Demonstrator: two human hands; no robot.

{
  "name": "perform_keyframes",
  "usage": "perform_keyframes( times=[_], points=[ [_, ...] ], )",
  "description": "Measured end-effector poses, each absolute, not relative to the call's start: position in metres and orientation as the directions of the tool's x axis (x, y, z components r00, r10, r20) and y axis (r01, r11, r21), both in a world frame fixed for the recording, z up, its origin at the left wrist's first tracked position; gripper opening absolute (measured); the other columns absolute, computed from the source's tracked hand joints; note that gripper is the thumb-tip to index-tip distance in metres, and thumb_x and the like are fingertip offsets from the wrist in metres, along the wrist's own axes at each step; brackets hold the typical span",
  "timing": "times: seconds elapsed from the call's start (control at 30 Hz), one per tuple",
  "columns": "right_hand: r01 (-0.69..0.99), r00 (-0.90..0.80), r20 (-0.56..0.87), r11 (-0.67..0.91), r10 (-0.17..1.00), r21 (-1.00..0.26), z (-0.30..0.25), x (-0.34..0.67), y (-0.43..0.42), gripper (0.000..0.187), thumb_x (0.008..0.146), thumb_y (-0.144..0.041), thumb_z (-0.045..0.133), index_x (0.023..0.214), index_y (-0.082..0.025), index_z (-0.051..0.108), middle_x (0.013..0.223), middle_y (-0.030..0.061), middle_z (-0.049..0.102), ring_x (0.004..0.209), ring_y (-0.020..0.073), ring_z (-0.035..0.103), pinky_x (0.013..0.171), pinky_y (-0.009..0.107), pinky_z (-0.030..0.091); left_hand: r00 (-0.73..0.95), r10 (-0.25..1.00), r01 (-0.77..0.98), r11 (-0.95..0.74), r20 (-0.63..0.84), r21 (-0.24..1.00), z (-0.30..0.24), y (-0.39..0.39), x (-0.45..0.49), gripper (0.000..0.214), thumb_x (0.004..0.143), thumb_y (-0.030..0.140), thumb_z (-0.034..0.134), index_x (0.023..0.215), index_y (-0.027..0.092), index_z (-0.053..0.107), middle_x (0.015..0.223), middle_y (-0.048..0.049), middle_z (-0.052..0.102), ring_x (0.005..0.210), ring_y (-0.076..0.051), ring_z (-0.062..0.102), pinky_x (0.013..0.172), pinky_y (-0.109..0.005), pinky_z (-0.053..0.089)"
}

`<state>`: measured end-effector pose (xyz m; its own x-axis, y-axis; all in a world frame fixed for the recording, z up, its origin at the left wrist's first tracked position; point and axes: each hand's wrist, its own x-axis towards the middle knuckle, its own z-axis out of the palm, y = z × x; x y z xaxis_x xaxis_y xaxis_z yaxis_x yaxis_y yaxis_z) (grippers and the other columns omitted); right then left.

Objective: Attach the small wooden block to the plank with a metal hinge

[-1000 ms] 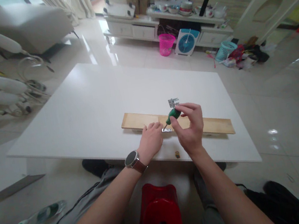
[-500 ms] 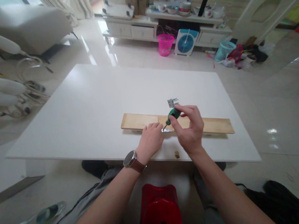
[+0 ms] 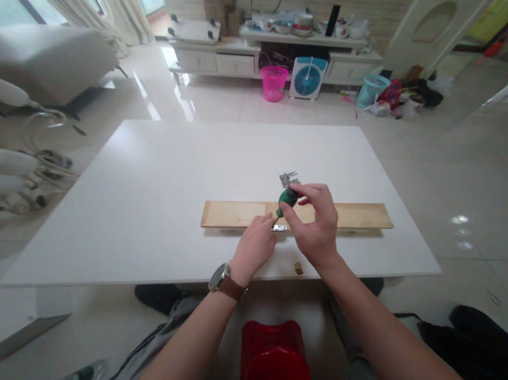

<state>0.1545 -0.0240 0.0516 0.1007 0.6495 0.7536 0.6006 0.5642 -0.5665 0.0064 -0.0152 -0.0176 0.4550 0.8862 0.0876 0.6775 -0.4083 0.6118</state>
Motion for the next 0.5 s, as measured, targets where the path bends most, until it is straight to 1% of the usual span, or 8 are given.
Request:
perform_keyframes(
  times=[0.13, 0.27, 0.33, 0.4, 0.5],
  points=[
    [0.592, 0.089, 0.734, 0.557, 0.673, -0.582, 0.051, 0.155, -0.026, 0.035, 0.094, -0.018, 0.066, 0.128, -0.027, 0.066, 0.114, 0.0069, 0.075, 0.100, 0.0215, 0.071, 0.075, 0.037, 0.062, 0.435, 0.895, 0.668, -0.394, 0.098, 0.631, -0.022, -0.014, 0.006, 0.041, 0.087, -0.003, 0.048, 0.118, 0.020, 0.064, 0.121, -0.0097, 0.074, 0.120, -0.025, 0.063, 0.110, -0.040, 0.053],
    [0.565, 0.066, 0.742, 0.587, 0.668, -0.579, 0.052, 0.157, -0.026, 0.037, 0.095, -0.016, 0.063, 0.130, -0.027, 0.065, 0.119, 0.0079, 0.074, 0.106, 0.0222, 0.070, 0.078, 0.037, 0.062, 0.431, 0.899, 0.663, -0.372, 0.074, 0.650, -0.021, -0.009, 0.006, 0.033, 0.088, -0.001, 0.049, 0.109, 0.021, 0.063, 0.109, -0.0086, 0.074, 0.118, -0.026, 0.064, 0.104, -0.039, 0.055],
    [0.565, 0.069, 0.745, 0.589, 0.664, -0.578, 0.052, 0.158, -0.025, 0.034, 0.094, -0.020, 0.069, 0.126, -0.028, 0.067, 0.116, 0.0071, 0.072, 0.105, 0.0221, 0.069, 0.076, 0.036, 0.061, 0.444, 0.894, 0.658, -0.373, 0.063, 0.654, -0.021, -0.007, 0.005, 0.028, 0.089, 0.001, 0.050, 0.105, 0.020, 0.063, 0.106, -0.0089, 0.073, 0.115, -0.026, 0.064, 0.102, -0.039, 0.055],
    [0.585, 0.079, 0.746, 0.575, 0.661, -0.572, 0.052, 0.159, -0.024, 0.030, 0.093, -0.024, 0.075, 0.122, -0.028, 0.069, 0.109, 0.0051, 0.069, 0.100, 0.0209, 0.068, 0.075, 0.036, 0.061, 0.468, 0.882, 0.654, -0.388, 0.057, 0.649, -0.021, -0.004, 0.003, 0.025, 0.090, 0.002, 0.049, 0.103, 0.020, 0.062, 0.104, -0.0094, 0.073, 0.112, -0.027, 0.064, 0.100, -0.040, 0.055],
    [0.610, 0.089, 0.746, 0.556, 0.660, -0.565, 0.053, 0.158, -0.023, 0.026, 0.094, -0.024, 0.075, 0.119, -0.028, 0.068, 0.103, 0.0035, 0.070, 0.094, 0.0200, 0.068, 0.075, 0.037, 0.061, 0.502, 0.863, 0.640, -0.419, 0.063, 0.644, -0.021, -0.003, 0.000, 0.026, 0.089, 0.003, 0.049, 0.106, 0.019, 0.062, 0.104, -0.0098, 0.073, 0.108, -0.028, 0.064, 0.097, -0.041, 0.055]
  ],
)
